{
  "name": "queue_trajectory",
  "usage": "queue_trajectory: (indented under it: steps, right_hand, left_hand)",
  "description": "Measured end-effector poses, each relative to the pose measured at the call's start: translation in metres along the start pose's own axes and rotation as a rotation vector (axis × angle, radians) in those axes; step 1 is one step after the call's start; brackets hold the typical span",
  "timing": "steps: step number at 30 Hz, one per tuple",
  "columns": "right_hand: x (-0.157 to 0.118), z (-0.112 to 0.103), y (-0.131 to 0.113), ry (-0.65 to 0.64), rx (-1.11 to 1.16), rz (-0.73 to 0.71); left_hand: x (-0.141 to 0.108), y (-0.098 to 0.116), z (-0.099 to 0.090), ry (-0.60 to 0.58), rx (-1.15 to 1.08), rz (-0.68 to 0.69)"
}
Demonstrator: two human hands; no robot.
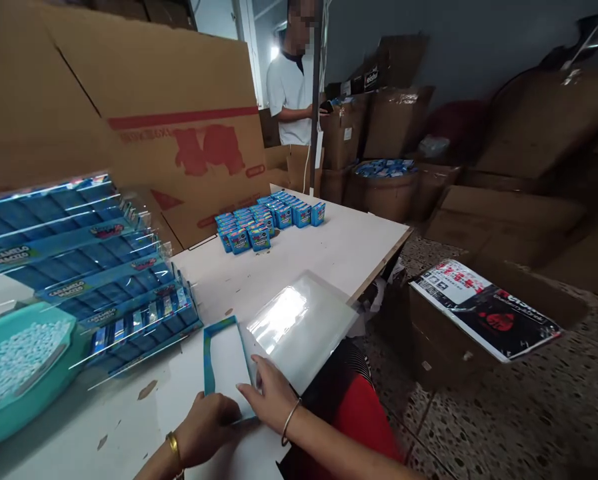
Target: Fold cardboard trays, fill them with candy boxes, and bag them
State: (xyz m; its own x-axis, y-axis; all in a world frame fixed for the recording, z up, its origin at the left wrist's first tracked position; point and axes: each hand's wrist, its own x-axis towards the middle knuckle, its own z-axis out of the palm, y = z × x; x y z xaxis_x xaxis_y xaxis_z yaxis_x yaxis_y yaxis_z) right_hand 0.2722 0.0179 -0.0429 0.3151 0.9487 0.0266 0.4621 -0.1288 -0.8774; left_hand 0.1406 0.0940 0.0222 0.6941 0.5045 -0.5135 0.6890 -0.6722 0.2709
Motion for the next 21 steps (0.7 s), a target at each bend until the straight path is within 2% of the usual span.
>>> queue_trajectory:
  steps: [3,6,8,10,11,13,15,18,21]
  right_hand:
    - [0.015,-0.002,-0.013,-0.131,-0.136,0.047]
    - [0.021,-0.011,-0.019,-0.107,-0.191,0.079]
    - [0.025,-0.022,-0.017,-0.030,-0.192,0.094]
    - [0.033,-0.038,-0.011,0.054,-0.195,0.111]
    - [0.039,-0.047,-0.007,0.090,-0.202,0.121]
    - [0.054,-0.064,0.002,0.138,-0.226,0.151]
    - [0.072,-0.078,0.012,0.158,-0.246,0.199]
    - [0.096,-0.087,0.028,0.179,-0.231,0.253]
    - [0.113,-0.086,0.043,0.191,-0.180,0.239]
  left_hand:
    - [-0.004,-0.003,0.016,0.076,-0.005,0.060]
    - [-0.007,-0.010,0.017,0.174,-0.009,0.211]
    - [0.001,-0.014,-0.005,0.396,-0.056,0.311]
    - [0.025,-0.016,-0.047,0.692,-0.109,0.332]
    - [0.044,-0.018,-0.072,0.807,-0.117,0.305]
    - [0.096,-0.024,-0.127,0.941,-0.103,0.255]
    - [0.159,-0.036,-0.177,0.969,-0.072,0.144]
    - [0.252,-0.062,-0.231,0.822,-0.009,-0.152]
    - [0.318,-0.087,-0.261,0.672,0.071,-0.309]
